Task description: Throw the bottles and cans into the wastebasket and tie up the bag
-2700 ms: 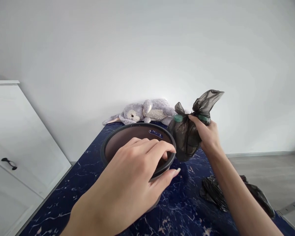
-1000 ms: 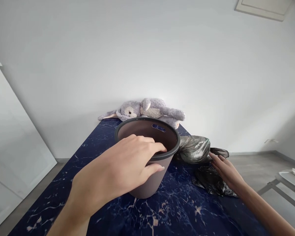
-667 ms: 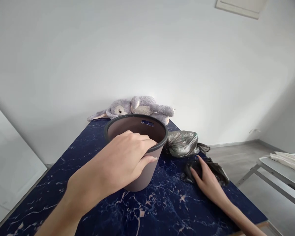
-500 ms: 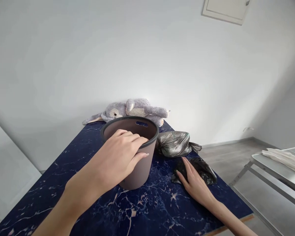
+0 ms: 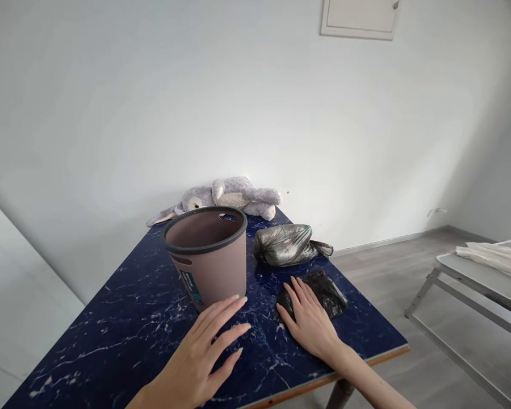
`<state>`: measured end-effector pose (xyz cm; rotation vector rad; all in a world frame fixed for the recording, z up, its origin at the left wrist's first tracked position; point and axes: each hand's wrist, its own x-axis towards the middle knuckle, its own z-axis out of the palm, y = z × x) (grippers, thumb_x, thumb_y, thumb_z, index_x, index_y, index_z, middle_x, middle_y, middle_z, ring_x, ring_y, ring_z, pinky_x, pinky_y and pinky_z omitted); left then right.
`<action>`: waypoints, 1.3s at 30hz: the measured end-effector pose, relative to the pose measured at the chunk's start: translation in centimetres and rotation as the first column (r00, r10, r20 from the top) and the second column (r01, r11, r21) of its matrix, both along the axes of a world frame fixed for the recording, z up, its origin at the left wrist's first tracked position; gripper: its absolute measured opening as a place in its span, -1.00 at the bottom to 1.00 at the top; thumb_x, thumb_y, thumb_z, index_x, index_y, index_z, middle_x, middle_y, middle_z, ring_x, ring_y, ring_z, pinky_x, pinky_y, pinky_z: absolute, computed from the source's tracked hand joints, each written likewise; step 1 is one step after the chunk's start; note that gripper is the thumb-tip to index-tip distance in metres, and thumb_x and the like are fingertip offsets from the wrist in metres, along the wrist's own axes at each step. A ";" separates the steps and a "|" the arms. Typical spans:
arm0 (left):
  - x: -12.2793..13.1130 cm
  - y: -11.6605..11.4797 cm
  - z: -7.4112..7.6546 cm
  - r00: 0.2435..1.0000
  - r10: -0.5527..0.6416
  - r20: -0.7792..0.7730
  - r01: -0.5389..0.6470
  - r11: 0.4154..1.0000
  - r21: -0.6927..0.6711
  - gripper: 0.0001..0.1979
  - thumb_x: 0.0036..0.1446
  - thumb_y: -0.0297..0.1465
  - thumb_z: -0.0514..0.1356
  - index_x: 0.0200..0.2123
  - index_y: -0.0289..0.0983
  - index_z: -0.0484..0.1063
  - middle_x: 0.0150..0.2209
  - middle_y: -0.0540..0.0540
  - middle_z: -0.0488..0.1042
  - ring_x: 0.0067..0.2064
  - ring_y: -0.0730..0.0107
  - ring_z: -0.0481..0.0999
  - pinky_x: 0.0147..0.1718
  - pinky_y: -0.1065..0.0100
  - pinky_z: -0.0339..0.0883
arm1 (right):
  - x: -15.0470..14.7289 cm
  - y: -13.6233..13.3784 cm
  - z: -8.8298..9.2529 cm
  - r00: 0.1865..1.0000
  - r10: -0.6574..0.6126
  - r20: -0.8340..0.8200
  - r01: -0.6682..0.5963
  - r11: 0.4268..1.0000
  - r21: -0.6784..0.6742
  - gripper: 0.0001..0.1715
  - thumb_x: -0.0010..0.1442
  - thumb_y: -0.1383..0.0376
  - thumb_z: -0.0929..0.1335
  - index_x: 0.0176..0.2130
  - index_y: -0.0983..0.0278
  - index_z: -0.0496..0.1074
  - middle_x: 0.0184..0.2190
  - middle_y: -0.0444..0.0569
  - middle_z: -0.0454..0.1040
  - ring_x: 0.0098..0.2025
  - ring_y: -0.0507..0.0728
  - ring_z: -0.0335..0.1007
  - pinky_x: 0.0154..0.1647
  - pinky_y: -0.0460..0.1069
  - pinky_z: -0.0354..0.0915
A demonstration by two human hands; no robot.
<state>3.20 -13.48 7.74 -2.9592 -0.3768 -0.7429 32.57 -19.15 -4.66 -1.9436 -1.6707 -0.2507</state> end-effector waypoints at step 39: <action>-4.1 -1.8 -3.7 0.938 0.333 -0.093 -0.323 0.749 -0.578 -0.62 0.51 -0.12 0.03 0.12 -0.06 0.57 0.36 -0.03 0.48 0.41 0.03 0.41 0.37 0.01 0.36 | -12.0 -5.6 5.9 0.812 0.069 -0.580 0.198 0.902 0.384 -0.57 0.47 0.00 0.28 0.03 0.18 0.58 0.07 0.17 0.59 0.08 0.35 0.55 0.12 0.25 0.49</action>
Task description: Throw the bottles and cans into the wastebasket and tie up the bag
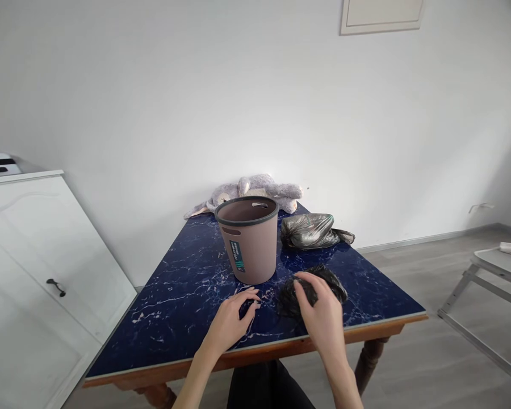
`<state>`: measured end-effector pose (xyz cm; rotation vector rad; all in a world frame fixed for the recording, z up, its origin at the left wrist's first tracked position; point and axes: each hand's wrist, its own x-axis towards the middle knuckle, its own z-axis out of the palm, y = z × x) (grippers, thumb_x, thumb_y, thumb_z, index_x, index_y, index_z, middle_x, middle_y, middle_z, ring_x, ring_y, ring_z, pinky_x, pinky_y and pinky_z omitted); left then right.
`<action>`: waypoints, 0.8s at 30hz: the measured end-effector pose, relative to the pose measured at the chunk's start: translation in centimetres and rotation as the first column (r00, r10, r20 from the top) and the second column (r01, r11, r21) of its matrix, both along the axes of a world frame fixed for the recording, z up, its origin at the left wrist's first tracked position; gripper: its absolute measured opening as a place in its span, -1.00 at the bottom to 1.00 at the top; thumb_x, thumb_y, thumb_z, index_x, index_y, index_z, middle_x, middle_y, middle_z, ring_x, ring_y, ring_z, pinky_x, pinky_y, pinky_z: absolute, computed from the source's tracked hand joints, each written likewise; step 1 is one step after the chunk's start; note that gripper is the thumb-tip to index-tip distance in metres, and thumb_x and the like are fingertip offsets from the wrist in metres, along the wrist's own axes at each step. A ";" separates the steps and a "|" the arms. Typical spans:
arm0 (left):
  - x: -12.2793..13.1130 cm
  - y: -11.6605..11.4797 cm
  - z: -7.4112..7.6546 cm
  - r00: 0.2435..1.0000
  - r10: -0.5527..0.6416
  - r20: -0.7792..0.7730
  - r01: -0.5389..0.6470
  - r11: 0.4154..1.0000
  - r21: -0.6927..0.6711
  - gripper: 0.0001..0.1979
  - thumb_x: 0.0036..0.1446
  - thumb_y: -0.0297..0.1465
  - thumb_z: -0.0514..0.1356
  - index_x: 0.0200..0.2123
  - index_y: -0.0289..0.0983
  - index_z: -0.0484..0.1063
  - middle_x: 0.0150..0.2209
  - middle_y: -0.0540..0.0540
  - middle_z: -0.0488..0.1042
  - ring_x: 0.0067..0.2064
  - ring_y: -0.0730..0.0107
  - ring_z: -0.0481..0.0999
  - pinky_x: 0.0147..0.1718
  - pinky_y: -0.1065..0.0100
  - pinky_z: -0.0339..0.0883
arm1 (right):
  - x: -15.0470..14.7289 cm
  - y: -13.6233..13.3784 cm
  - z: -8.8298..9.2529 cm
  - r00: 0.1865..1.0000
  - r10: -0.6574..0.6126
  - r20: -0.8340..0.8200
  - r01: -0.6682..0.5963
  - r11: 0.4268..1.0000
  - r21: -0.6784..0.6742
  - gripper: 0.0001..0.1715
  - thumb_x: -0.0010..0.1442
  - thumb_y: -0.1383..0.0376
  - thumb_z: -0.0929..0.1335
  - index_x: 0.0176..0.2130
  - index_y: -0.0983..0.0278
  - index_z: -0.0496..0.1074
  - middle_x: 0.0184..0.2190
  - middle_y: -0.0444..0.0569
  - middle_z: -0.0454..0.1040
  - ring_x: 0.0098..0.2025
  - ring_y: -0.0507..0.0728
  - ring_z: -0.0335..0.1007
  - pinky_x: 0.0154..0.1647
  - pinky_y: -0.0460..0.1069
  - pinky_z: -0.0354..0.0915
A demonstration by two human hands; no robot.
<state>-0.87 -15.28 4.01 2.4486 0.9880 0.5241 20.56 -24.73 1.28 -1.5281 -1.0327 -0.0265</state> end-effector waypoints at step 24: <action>0.0 0.7 -0.2 0.985 0.107 0.134 -0.076 0.973 -0.218 -0.56 0.46 0.02 0.08 0.10 -0.04 0.62 0.26 -0.05 0.57 0.36 -0.02 0.46 0.33 0.04 0.34 | 0.8 -5.5 1.9 0.892 0.189 -0.410 -0.249 0.963 -0.098 -0.42 0.36 -0.17 0.33 0.09 0.14 0.59 0.24 0.10 0.48 0.15 0.31 0.54 -0.04 0.08 0.55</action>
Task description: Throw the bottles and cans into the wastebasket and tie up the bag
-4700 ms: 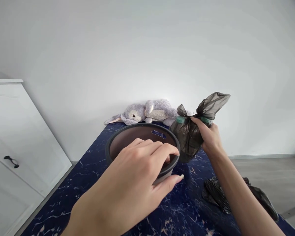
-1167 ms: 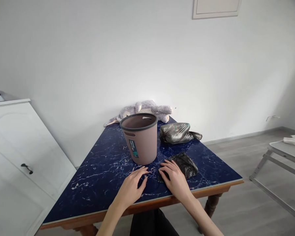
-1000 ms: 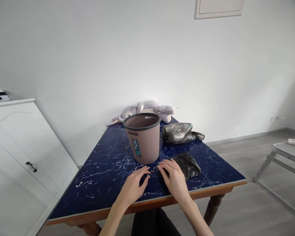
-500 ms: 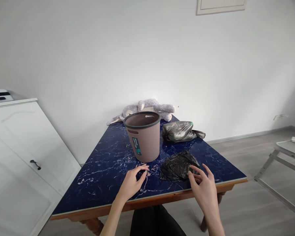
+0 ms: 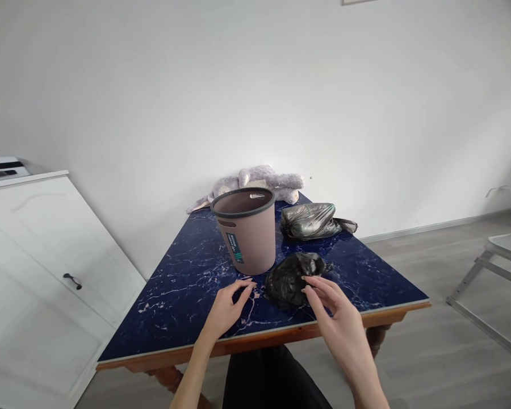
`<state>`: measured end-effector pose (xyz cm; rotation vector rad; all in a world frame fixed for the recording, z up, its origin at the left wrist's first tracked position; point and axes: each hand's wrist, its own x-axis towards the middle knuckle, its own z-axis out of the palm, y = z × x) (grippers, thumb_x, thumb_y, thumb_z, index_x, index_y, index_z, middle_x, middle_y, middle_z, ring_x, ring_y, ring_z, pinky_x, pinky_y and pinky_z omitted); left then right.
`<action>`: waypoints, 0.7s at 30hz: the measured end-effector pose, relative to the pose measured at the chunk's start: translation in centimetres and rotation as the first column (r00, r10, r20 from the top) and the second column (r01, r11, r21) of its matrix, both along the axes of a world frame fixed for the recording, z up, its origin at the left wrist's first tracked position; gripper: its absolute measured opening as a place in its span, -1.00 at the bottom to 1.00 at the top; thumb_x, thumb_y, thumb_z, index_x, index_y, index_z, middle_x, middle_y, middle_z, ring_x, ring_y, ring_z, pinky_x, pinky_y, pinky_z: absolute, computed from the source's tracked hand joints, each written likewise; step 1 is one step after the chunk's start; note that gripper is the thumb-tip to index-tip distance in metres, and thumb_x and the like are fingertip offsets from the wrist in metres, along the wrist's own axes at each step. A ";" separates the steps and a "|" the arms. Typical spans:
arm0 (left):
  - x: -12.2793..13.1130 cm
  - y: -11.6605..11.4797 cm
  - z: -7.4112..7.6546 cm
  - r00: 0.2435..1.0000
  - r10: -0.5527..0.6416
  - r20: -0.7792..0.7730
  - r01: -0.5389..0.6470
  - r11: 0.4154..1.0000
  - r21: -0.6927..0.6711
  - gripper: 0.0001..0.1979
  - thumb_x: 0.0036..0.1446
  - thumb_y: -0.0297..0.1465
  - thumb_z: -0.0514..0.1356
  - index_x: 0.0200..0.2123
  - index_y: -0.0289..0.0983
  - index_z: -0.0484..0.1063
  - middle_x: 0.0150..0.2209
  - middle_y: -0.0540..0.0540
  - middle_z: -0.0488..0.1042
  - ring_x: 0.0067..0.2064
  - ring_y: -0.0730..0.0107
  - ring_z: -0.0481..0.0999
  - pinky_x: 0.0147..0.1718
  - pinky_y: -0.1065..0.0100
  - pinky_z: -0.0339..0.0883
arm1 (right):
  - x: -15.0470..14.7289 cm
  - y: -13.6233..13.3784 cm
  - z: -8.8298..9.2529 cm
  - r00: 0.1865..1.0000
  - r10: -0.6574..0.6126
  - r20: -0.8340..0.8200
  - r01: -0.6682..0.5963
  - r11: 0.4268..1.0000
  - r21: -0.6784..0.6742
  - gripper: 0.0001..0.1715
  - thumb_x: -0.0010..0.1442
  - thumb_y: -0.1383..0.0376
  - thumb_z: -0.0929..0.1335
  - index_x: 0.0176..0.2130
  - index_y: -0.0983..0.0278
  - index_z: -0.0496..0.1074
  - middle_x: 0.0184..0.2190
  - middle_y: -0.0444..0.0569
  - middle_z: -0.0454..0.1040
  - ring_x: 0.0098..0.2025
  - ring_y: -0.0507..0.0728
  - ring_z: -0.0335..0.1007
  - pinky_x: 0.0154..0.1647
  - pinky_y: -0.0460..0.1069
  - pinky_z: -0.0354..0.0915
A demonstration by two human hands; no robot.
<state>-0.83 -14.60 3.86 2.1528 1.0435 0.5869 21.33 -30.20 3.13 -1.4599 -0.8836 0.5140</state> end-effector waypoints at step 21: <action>-0.5 0.6 -0.3 0.982 0.006 0.189 -0.013 0.999 0.039 -0.70 0.32 -0.17 0.24 0.02 -0.14 0.61 0.08 -0.18 0.66 0.07 0.04 0.66 0.10 0.13 0.52 | -1.3 -4.8 5.6 0.762 0.623 0.178 -0.527 0.755 -0.391 -0.41 0.38 -0.01 0.33 0.27 0.11 0.54 0.21 -0.01 0.59 0.27 0.34 0.50 0.28 0.16 0.42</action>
